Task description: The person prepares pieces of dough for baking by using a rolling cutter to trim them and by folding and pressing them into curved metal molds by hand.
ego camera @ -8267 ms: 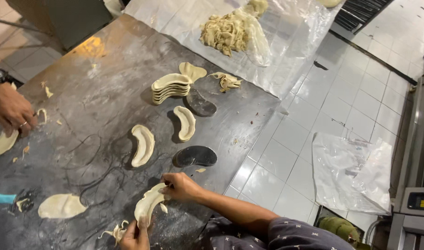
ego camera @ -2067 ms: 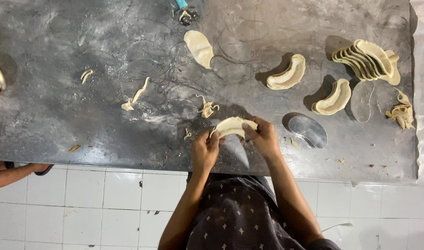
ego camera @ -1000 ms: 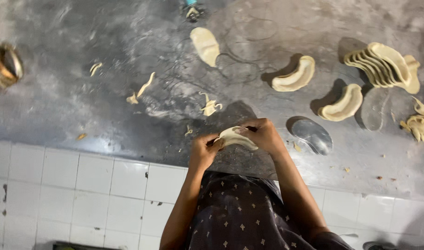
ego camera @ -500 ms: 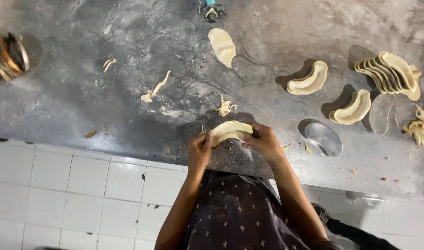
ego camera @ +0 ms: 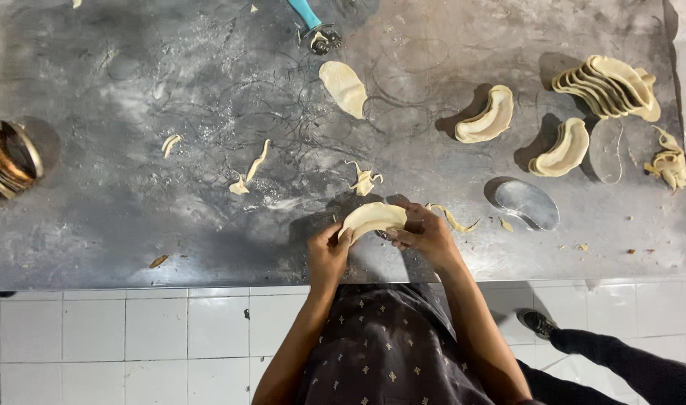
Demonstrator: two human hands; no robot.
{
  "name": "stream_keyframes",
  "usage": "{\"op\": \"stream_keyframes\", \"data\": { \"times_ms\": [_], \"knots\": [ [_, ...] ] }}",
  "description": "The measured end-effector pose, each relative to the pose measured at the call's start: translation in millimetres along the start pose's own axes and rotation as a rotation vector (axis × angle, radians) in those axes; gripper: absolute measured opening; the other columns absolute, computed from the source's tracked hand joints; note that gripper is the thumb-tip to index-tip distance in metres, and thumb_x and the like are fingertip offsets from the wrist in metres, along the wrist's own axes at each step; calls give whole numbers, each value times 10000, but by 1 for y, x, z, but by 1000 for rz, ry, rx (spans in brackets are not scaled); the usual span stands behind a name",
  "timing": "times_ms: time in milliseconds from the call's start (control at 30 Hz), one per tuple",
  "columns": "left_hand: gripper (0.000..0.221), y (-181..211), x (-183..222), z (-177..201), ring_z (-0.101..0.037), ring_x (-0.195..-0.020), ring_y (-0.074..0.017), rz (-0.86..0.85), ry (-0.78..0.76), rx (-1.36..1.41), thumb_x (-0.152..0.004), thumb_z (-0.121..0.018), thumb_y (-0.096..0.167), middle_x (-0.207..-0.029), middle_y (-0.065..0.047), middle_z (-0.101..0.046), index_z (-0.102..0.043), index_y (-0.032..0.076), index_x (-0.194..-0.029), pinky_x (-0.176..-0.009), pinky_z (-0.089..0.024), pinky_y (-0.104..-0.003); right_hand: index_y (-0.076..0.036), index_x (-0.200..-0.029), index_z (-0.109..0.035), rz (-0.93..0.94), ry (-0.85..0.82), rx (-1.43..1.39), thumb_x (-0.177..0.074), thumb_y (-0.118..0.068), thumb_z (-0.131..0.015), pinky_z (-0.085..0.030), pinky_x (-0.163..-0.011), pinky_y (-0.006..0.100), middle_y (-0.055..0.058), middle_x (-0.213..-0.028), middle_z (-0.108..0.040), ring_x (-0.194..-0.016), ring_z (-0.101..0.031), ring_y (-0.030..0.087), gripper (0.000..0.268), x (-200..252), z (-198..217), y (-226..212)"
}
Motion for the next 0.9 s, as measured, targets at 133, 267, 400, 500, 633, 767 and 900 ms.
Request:
{"op": "stream_keyframes", "data": {
  "times_ms": [133, 267, 400, 500, 633, 767, 900],
  "knots": [
    [271, -16, -3, -4, -686, -897, -389, 94, -33, 145, -876, -662, 0, -1019, -384, -655, -655, -136, -1110, -672, -623, -396, 3, -1344, -496, 10, 31, -19, -747, 86, -733, -602, -578, 308, 216, -817, -655, -658, -686, 239, 648, -9, 8, 20],
    [274, -14, 2, -9, -681, -878, -416, 81, -55, 137, -872, -672, -6, -984, -410, -641, -647, -158, -1098, -644, -625, -414, -48, -1128, -654, 25, 165, 418, -691, -166, -824, -547, -652, 350, 149, -823, -672, -733, -667, 253, 484, -4, 14, 3],
    [240, -17, -3, -21, -695, -871, -391, 39, -62, 93, -865, -684, -2, -944, -364, -677, -694, -112, -1079, -589, -619, -415, -140, -1072, -724, 38, 208, 816, -650, -258, -868, -532, -901, 426, 86, -950, -754, -1000, -692, 309, 462, -10, 47, 13],
    [237, -6, -1, -37, -713, -836, -326, 54, -90, 109, -876, -693, 34, -935, -326, -695, -704, -86, -1080, -613, -624, -364, -140, -942, -731, 33, 174, 813, -664, -325, -862, -537, -808, 435, 82, -887, -752, -897, -709, 303, 359, -17, 66, 17],
    [219, -53, -13, -57, -693, -836, -268, 32, -144, 88, -847, -733, 36, -908, -295, -713, -726, -56, -1046, -610, -585, -363, 21, -1044, -678, -32, 83, 231, -768, -70, -799, -575, -607, 294, 145, -787, -662, -649, -654, 195, 315, -21, 80, 19],
    [306, -48, 1, -63, -688, -679, -242, 42, -210, -42, -836, -775, 184, -765, -252, -713, -735, -61, -1013, -535, -531, -363, 34, -982, -697, -20, -27, 204, -801, -92, -771, -541, -541, 252, 118, -717, -684, -605, -656, 159, 232, -13, 82, 4],
    [310, -27, 14, -79, -650, -503, -146, 127, -244, -153, -848, -741, 299, -637, -135, -707, -761, 12, -965, -447, -488, -297, 89, -958, -672, -42, -79, 197, -841, -73, -726, -603, -515, 309, 215, -669, -681, -570, -713, 225, 206, -6, 78, -11]
  ]
}}
Point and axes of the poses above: each hand's wrist, its own x-axis away from the middle knuckle, its own z-axis out of the back of the hand, y = z × x, the point moved 3 cm from there along -x, towards the middle knuckle
